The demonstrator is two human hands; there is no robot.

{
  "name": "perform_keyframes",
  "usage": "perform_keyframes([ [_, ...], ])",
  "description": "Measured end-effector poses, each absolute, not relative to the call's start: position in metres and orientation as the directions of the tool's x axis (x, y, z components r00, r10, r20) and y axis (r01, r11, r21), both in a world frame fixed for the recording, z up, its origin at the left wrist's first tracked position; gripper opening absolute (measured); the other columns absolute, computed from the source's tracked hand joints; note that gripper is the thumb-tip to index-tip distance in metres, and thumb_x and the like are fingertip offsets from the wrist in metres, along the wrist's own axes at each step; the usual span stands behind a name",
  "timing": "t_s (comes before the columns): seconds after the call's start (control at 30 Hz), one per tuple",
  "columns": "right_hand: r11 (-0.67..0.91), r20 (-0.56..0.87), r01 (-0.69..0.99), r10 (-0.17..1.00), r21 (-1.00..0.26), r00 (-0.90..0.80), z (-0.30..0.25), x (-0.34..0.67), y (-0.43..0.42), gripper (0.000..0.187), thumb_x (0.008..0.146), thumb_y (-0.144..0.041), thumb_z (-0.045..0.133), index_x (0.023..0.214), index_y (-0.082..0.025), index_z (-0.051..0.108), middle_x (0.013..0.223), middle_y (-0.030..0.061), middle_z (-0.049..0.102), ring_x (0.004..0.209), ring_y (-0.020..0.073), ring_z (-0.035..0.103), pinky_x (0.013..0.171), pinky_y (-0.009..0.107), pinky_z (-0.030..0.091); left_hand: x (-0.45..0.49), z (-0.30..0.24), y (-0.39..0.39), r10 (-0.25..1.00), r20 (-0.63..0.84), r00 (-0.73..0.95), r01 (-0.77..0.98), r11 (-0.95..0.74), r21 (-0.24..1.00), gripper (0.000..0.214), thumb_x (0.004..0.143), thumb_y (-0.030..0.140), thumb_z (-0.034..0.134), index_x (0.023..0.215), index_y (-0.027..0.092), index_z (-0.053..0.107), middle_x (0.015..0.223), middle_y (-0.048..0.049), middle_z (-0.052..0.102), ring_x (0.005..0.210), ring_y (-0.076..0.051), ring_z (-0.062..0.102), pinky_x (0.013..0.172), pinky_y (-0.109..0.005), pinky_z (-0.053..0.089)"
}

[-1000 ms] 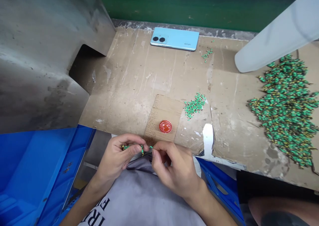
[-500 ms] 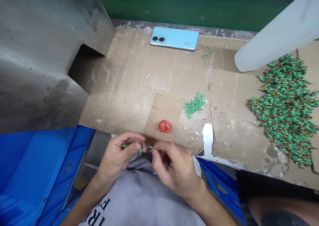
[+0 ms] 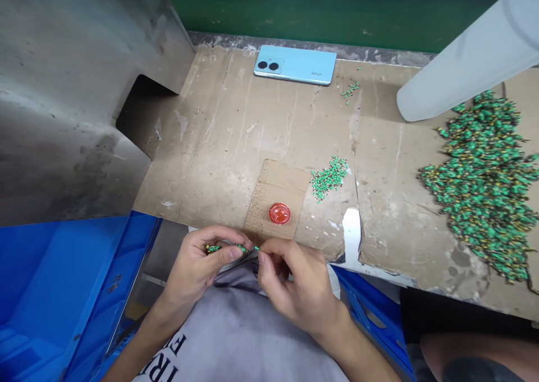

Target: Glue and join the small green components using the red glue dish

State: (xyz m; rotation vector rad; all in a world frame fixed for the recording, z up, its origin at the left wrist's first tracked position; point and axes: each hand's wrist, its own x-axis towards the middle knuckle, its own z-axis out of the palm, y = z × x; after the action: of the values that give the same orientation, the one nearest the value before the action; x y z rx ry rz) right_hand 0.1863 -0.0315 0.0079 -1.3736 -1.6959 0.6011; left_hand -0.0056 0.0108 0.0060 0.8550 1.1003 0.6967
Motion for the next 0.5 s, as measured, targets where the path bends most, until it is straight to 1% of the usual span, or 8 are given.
perform_keyframes([
  [0.1,0.282,0.316,0.539,0.948,-0.793,-0.032,0.0083,0.1861,-0.0308,0.015,0.097,-0.01,0.059,0.096,-0.024,0.058,0.061,-0.0079,0.062,0.044,0.0097,0.055,0.045,0.021,0.047,-0.0052,0.0064,0.0118,0.852,-0.425,0.307,-0.049,0.46,0.886,0.016,0.08,0.034,0.089,0.086,0.02,0.084,0.091,-0.006,0.081,0.053,-0.008,0.058,0.031,-0.012,0.032],
  [0.13,0.283,0.317,0.539,0.948,-0.794,-0.031,0.0084,0.186,-0.0305,0.015,0.097,-0.009,0.059,0.096,-0.024,0.059,0.061,-0.008,0.062,0.044,0.0095,0.055,0.045,0.021,0.046,-0.0051,0.0067,0.0119,0.86,-0.407,0.308,-0.044,0.44,0.897,0.015,0.079,0.033,0.09,0.084,0.02,0.084,0.09,-0.0059,0.08,0.054,-0.009,0.059,0.032,-0.012,0.032],
  [0.2,0.286,0.319,0.537,0.947,-0.794,-0.032,0.0082,0.1859,-0.0301,0.015,0.097,-0.009,0.059,0.096,-0.024,0.059,0.061,-0.0082,0.062,0.044,0.0091,0.055,0.045,0.021,0.046,-0.0048,0.0074,0.0116,0.864,-0.395,0.312,-0.03,0.424,0.905,0.014,0.078,0.031,0.09,0.083,0.019,0.084,0.086,-0.0049,0.078,0.051,-0.007,0.055,0.033,-0.013,0.031],
  [0.27,0.282,0.315,0.53,0.949,-0.8,-0.028,0.008,0.186,-0.0305,0.016,0.097,-0.009,0.06,0.096,-0.024,0.059,0.061,-0.0082,0.062,0.044,0.009,0.055,0.046,0.021,0.045,-0.0044,0.0083,0.011,0.847,-0.431,0.312,-0.007,0.456,0.89,0.016,0.078,0.032,0.09,0.085,0.019,0.084,0.082,-0.0036,0.078,0.045,-0.004,0.048,0.032,-0.014,0.028],
  [0.33,0.265,0.294,0.508,0.956,-0.82,-0.023,0.0082,0.1863,-0.032,0.015,0.096,-0.01,0.061,0.095,-0.024,0.06,0.062,-0.0077,0.063,0.045,0.0096,0.056,0.046,0.022,0.045,-0.0039,0.0093,0.0106,0.827,-0.473,0.304,0.012,0.493,0.87,0.02,0.078,0.034,0.091,0.09,0.019,0.084,0.08,-0.0027,0.078,0.042,-0.004,0.046,0.031,-0.015,0.029],
  [0.4,0.224,0.244,0.445,0.97,-0.867,-0.014,0.0099,0.1867,-0.0343,0.013,0.097,-0.011,0.062,0.094,-0.024,0.061,0.063,-0.0067,0.063,0.046,0.0107,0.056,0.046,0.022,0.046,-0.0035,0.0107,0.0105,0.834,-0.468,0.291,0.016,0.485,0.875,0.019,0.076,0.033,0.092,0.088,0.019,0.084,0.08,-0.0026,0.079,0.045,-0.006,0.05,0.032,-0.015,0.03],
  [0.5,0.156,0.158,0.311,0.987,-0.937,-0.017,0.0155,0.1865,-0.0371,0.012,0.098,-0.013,0.061,0.096,-0.024,0.061,0.063,-0.0059,0.061,0.048,0.0118,0.057,0.047,0.022,0.047,-0.0026,0.0141,0.0111,0.871,-0.406,0.275,-0.008,0.425,0.905,0.016,0.074,0.028,0.094,0.078,0.019,0.082,0.079,-0.0023,0.079,0.05,-0.007,0.056,0.036,-0.015,0.036],
])
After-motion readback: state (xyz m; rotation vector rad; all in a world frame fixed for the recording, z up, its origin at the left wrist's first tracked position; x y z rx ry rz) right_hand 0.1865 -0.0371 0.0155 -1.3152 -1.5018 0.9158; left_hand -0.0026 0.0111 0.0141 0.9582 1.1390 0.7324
